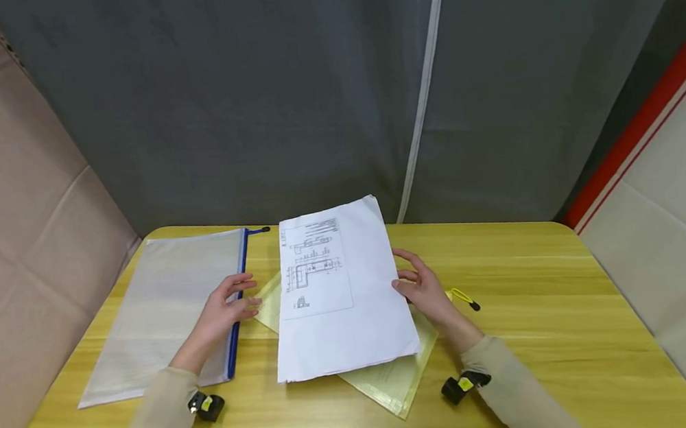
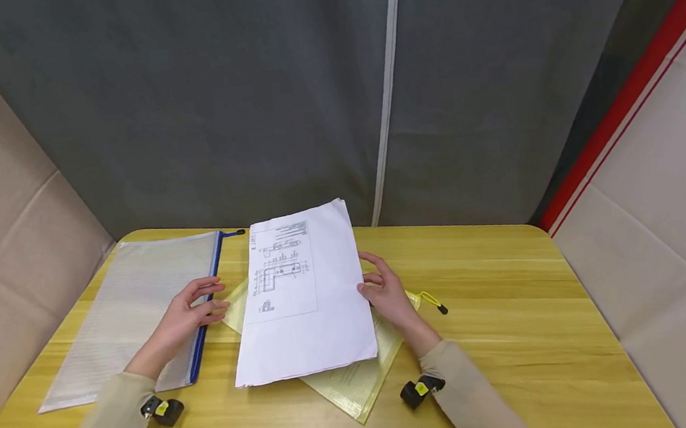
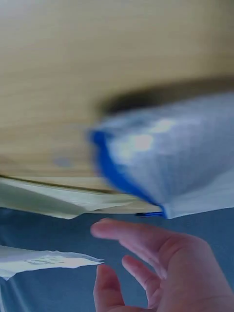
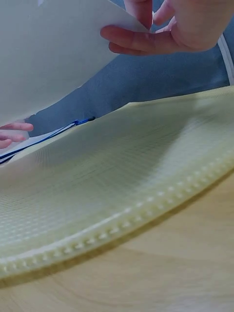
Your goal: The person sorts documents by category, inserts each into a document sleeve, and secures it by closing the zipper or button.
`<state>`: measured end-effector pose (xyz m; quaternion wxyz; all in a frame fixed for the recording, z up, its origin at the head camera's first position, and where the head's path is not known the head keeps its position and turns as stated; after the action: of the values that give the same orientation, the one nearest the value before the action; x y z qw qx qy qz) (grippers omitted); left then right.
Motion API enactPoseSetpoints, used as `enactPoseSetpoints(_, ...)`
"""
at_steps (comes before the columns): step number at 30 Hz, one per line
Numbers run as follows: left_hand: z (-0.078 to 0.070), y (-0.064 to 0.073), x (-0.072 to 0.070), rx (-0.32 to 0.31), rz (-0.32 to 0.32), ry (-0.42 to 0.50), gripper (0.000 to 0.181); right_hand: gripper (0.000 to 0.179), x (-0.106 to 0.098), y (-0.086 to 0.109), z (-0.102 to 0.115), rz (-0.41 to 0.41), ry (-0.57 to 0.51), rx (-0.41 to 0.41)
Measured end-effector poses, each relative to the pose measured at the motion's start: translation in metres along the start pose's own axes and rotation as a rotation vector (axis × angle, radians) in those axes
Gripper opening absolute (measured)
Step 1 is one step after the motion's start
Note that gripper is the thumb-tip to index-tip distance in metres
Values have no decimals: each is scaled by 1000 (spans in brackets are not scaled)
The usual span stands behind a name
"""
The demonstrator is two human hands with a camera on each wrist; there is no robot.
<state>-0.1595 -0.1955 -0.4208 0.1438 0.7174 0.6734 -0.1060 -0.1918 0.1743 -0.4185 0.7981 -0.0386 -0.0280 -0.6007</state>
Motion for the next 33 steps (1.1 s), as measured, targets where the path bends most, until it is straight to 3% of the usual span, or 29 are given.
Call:
enactPoseSetpoints(6, 1, -4, -17, 9, -70, -365, 48, 56, 4, 0, -2, -1, -27, -19)
enactPoseSetpoints(9, 3, -6, -19, -35, -52, -458, 51, 57, 7, 0, -1, 5, -47, -32)
enactPoseSetpoints(14, 2, -9, -17, -70, -11, -475, 57, 57, 10, 0, 0, 5, -68, -42)
enactPoseSetpoints(28, -3, -16, -17, -45, 21, -531, 70, 56, 7, 4, 1, -17, -69, -42)
enactPoseSetpoints(33, -4, -19, -20, -62, 39, -487, 68, 56, 4, 5, 1, -22, -55, -49)
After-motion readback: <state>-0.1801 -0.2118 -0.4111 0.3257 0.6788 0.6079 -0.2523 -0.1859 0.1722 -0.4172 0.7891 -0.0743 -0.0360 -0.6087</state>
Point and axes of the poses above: each hand's wrist, its own y-axis away from the middle knuckle, its own x-axis out of the palm, z = x × y, the point moved 2 cm from there along -y, towards the middle knuckle, and after that the axes turned 7 degrees about -y, right-handed, at the moved point
